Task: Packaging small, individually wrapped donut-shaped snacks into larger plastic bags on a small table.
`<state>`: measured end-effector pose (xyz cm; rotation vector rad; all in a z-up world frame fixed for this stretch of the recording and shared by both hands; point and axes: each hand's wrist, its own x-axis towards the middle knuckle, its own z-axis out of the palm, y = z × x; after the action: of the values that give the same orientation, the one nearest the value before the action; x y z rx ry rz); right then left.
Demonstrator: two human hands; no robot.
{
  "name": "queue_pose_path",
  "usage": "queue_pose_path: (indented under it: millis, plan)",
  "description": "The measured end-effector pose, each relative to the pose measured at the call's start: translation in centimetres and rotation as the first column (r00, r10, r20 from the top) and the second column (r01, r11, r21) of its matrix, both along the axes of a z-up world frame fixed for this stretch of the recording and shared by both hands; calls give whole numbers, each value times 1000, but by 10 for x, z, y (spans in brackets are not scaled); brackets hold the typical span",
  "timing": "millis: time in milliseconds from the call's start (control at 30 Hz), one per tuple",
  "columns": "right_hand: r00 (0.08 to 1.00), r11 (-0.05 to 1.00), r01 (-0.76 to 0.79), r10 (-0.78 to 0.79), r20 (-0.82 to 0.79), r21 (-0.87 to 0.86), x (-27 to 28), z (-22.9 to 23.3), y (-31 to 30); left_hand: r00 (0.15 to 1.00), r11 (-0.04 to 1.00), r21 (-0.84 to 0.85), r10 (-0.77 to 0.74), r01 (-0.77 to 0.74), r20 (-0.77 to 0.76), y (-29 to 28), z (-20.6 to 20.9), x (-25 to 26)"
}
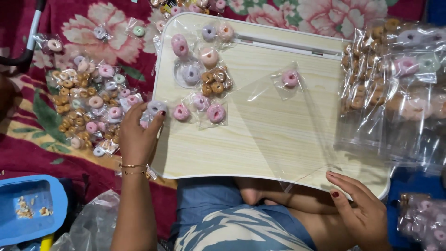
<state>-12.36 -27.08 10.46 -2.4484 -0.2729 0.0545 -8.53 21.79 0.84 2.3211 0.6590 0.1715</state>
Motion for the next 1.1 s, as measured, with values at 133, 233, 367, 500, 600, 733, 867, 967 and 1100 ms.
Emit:
queue_pose_path:
  millis: [133,233,367,500,600,733,867,967,1100]
  plan:
    - [1000,1000,24,-24,-14,9,-4,-1,-3,976,987,-92,148,-134,162,-10,29,-6]
    - [994,970,106,-102,29,-219,-9,-3,-5,899,908,-407,260,-103,352,-39,61,-16]
    - [995,973,91,-95,10,212,-6,-13,28,963,825,-558,66,96,263,-120,78,-20]
    - [999,926,10,10,-52,377,-6,-28,46,831,581,-597,-429,553,353,-210,62,-22]
    - [994,890,76,-32,-105,450,-8,-40,35,785,361,-749,-525,556,329,-252,63,-28]
    - [998,832,60,-39,-49,552,-13,-44,19,842,370,-830,-502,418,200,-274,47,-32]
    - [994,789,112,-91,-65,604,-18,-60,6,769,438,-711,-598,550,226,-278,52,-21]
    - [988,751,156,-124,-95,642,-17,-64,-5,754,473,-663,-619,581,220,-283,44,-23]
    - [949,623,292,-97,-299,725,-22,-75,-9,754,506,-633,-627,586,196,-286,44,-24]
